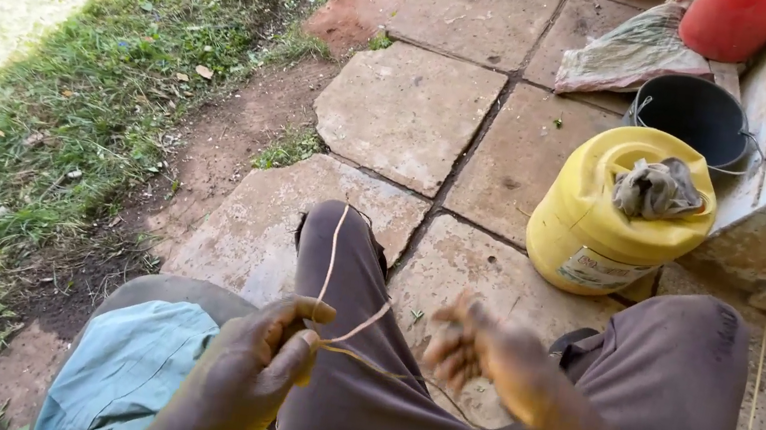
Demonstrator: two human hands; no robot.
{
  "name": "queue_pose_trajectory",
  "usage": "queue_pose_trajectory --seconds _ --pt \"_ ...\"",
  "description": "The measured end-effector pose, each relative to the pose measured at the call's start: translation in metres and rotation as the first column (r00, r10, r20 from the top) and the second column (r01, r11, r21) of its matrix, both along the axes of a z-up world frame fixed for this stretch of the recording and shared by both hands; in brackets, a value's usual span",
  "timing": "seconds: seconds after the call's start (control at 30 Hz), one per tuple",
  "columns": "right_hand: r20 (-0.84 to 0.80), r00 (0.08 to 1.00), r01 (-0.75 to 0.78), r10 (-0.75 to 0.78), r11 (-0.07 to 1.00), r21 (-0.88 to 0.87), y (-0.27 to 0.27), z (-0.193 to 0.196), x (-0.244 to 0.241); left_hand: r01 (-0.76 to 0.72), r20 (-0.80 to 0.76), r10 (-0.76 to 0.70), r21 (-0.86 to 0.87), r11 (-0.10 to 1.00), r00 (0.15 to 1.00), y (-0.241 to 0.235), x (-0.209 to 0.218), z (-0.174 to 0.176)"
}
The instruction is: Braiding multiple thin copper wires together by hand while sitting on the floor.
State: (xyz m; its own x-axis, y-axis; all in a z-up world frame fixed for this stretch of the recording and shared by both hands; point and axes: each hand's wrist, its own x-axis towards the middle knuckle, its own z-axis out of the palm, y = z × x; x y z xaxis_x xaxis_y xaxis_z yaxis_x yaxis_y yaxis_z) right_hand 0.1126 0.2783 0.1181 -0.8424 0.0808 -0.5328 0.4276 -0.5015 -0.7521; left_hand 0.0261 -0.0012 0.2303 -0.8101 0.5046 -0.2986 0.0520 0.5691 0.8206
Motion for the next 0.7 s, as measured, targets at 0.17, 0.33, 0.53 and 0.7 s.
queue_pose_trajectory --seconds 0.17,0.33,0.53,0.7 --pt "-0.212 0.925 -0.271 0.314 0.939 0.21 -0.049 0.037 0.047 -0.053 0.055 0.054 -0.006 0.999 0.997 0.006 -0.012 0.005" --pt "-0.156 0.984 -0.009 0.081 0.91 0.415 -0.006 0.05 0.043 -0.175 0.41 -0.056 0.504 0.846 0.911 0.061 -0.011 -0.042" --pt "-0.024 1.0 0.012 -0.001 0.886 0.463 0.045 0.033 0.028 -0.295 0.553 -0.181 0.659 0.692 0.813 0.138 0.013 -0.107" --pt "-0.027 1.0 -0.004 0.015 0.929 0.371 0.058 0.025 0.022 -0.187 0.243 0.092 0.404 0.895 0.966 0.148 0.043 -0.103"
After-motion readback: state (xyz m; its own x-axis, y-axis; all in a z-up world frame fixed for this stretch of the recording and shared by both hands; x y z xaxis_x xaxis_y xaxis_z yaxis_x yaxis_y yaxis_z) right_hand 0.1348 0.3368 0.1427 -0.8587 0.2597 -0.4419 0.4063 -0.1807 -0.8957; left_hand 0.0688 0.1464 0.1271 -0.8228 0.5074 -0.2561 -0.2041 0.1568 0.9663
